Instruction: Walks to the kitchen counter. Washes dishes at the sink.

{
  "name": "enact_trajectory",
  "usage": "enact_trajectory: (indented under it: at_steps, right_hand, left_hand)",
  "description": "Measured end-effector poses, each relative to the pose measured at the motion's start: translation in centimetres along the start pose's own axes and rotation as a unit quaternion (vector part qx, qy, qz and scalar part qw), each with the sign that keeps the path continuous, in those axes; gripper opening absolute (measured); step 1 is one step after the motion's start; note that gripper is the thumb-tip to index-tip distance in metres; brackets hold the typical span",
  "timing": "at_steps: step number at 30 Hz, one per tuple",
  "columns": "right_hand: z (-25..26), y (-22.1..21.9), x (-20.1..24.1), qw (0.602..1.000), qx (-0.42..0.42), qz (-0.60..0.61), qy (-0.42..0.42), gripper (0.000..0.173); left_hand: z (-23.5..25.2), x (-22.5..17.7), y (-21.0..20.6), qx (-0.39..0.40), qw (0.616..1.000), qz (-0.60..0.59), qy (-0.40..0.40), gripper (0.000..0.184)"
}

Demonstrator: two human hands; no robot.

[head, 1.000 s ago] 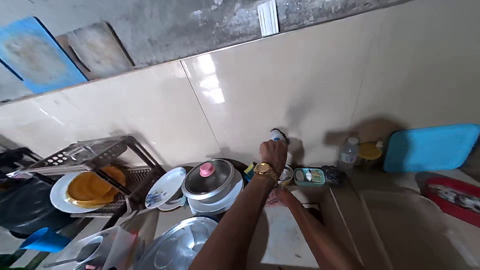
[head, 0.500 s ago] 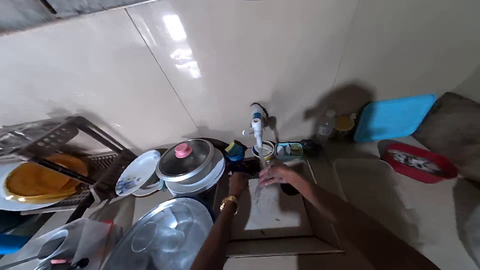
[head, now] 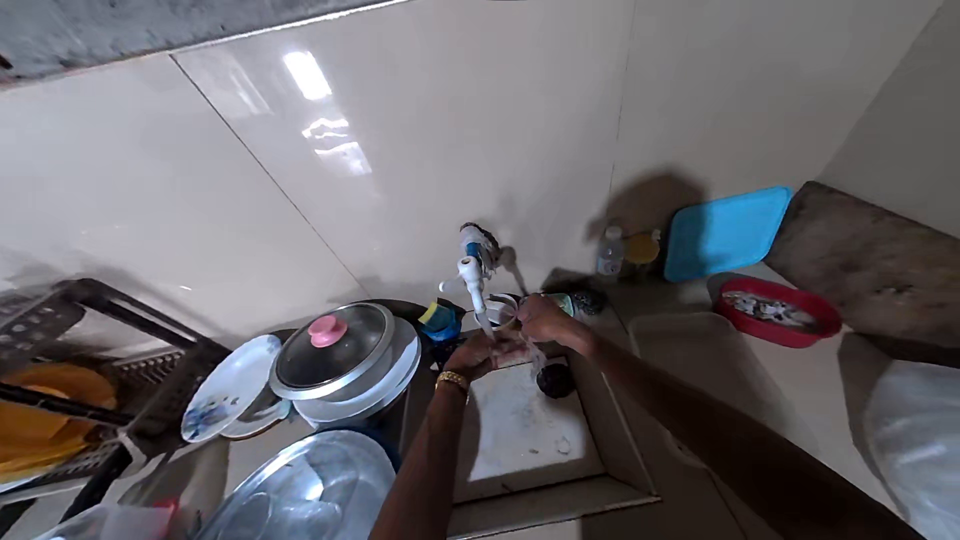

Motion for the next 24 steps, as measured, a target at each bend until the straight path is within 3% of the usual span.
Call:
enact_trajectory:
  at_steps: [4,7,11,13,20,24]
  right_hand:
    - [-0.3,-0.8,-1.2,0.999,0.003,-0.031,-0.019,0.032]
    - [0.4,-3.0,-1.7,0.999,0.031,-0.018,-0.038,0.031]
    - [2.8,-6.4,-2.5,0.992,0.047,0.081,-0.080,0.030]
    - [2.7,-6.2,-1.6,0.992,0.023,0.093,-0.078,0.029]
    - [0.7,-3.4,-0.2,0.998,0.001,-0.029,-0.063,0.053]
    - [-0.7,-2.0,0.0,0.998,0.003,-0.041,-0.053,0.045]
  left_hand:
    - [-0.3,-1.0,-0.2,0.015,1.000,-0.020,-0.006,0.030]
    - [-1.1,-1.9,-0.1,0.010,1.000,0.009,0.006,0.029]
    - [-1.2,-3.0,1.2,0.001,0.999,0.051,0.017,0.025]
    - [-1.5,-3.4,1.7,-0.010,0.998,0.057,0.017,0.024]
    - [-0.9,-3.1,-0.7,0.005,0.999,0.032,0.012,0.025]
    - [-0.5,-3.0,-1.1,0.008,1.000,-0.007,0.012,0.026]
Point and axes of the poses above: each hand's wrist, its own z-axis towards the middle knuckle, its own y-axis out of the back of the hand, x = y × z, the point moved 9 cm from there along z, towards the middle knuckle, and after that the axes turned 3 degrees about -x, right-handed, at the moved point
